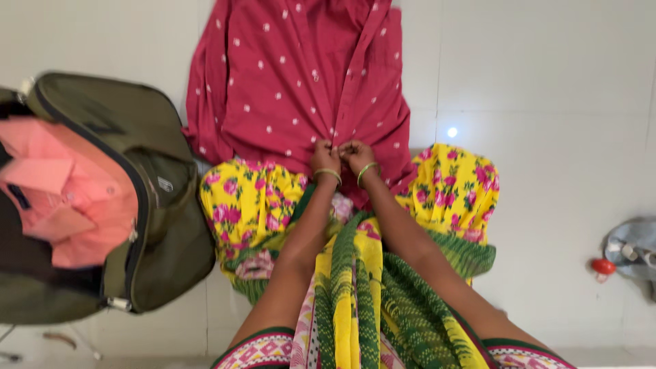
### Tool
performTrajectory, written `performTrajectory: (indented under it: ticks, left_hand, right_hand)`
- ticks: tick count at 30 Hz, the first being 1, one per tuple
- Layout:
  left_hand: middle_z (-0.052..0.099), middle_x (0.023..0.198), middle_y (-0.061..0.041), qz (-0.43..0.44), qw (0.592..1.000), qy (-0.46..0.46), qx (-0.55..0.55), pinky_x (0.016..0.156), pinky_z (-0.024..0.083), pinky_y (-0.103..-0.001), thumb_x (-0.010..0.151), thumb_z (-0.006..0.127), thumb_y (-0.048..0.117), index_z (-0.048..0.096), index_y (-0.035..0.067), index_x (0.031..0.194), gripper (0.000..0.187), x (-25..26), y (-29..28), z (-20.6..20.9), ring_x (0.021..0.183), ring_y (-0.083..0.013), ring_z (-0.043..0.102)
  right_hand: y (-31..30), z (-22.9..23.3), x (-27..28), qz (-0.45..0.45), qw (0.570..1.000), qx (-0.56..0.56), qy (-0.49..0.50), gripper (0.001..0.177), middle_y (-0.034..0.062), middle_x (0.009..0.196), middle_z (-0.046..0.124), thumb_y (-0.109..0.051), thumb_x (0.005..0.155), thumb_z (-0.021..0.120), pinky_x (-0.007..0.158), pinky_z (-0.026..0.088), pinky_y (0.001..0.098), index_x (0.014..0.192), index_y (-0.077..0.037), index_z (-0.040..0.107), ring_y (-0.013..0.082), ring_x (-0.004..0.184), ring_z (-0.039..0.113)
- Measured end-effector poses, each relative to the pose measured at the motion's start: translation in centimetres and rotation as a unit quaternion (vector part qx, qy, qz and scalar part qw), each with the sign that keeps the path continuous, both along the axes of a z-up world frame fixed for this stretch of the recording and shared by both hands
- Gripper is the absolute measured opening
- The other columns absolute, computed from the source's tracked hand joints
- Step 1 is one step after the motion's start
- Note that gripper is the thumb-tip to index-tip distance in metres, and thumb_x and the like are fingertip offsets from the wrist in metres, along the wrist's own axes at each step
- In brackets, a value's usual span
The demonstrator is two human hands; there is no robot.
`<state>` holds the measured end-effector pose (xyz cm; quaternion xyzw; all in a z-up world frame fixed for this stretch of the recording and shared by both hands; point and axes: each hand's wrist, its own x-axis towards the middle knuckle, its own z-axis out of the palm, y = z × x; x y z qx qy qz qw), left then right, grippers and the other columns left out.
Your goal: The person folds an orange shirt and a maroon shirt on the floor and then places them inside a green bag.
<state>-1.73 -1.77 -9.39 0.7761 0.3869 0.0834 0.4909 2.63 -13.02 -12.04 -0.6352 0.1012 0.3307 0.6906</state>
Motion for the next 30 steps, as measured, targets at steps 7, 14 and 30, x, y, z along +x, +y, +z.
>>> performTrajectory:
  ticks: [7, 14, 30]
  left_hand:
    - [0.072, 0.097, -0.018, -0.054, 0.995, -0.024, 0.086, 0.076, 0.053, -0.050, 0.091, 0.071, 0.012, 0.061, 0.008, 0.110, 0.023, -3.6, -2.6, -0.4, 0.091, -0.0421, 0.069]
    - [0.069, 0.102, -0.021, -0.050, 0.992, -0.057, 0.099, 0.084, 0.051, -0.051, 0.091, 0.062, 0.008, 0.055, 0.005, 0.118, 0.028, -3.9, -0.9, 3.8, 0.096, -0.0417, 0.066]
    - [-0.027, 0.170, -0.002, -0.307, 0.832, 0.409, 0.214, 0.114, -0.002, -0.085, 0.078, 0.063, 0.081, -0.009, 0.037, 0.165, 0.122, 4.2, 12.2, 12.2, 0.152, -0.0417, -0.027]
  right_hand:
    - [-3.3, -3.1, -2.6, 0.043, 0.987, -0.041, -0.147, 0.015, 0.0037, 0.091, 0.073, 0.004, 0.091, 0.069, 0.073, 0.057, 0.0241, 0.105, 0.000, 0.070, 0.0097, 0.080, 0.068]
    - [-3.0, 7.6, -2.7, 0.080, 0.945, -0.180, -0.260, 0.024, 0.0062, 0.093, 0.073, 0.004, 0.090, 0.064, 0.075, 0.056, 0.0275, 0.111, -0.004, 0.068, 0.0162, 0.081, 0.069]
    - [-3.5, 12.2, 7.7, 0.357, 0.722, -0.542, -0.239, 0.092, -0.0021, 0.173, -0.014, -0.059, 0.095, 0.062, 0.120, -0.003, 0.0755, 0.168, -0.035, 0.010, 0.0359, 0.158, -0.015]
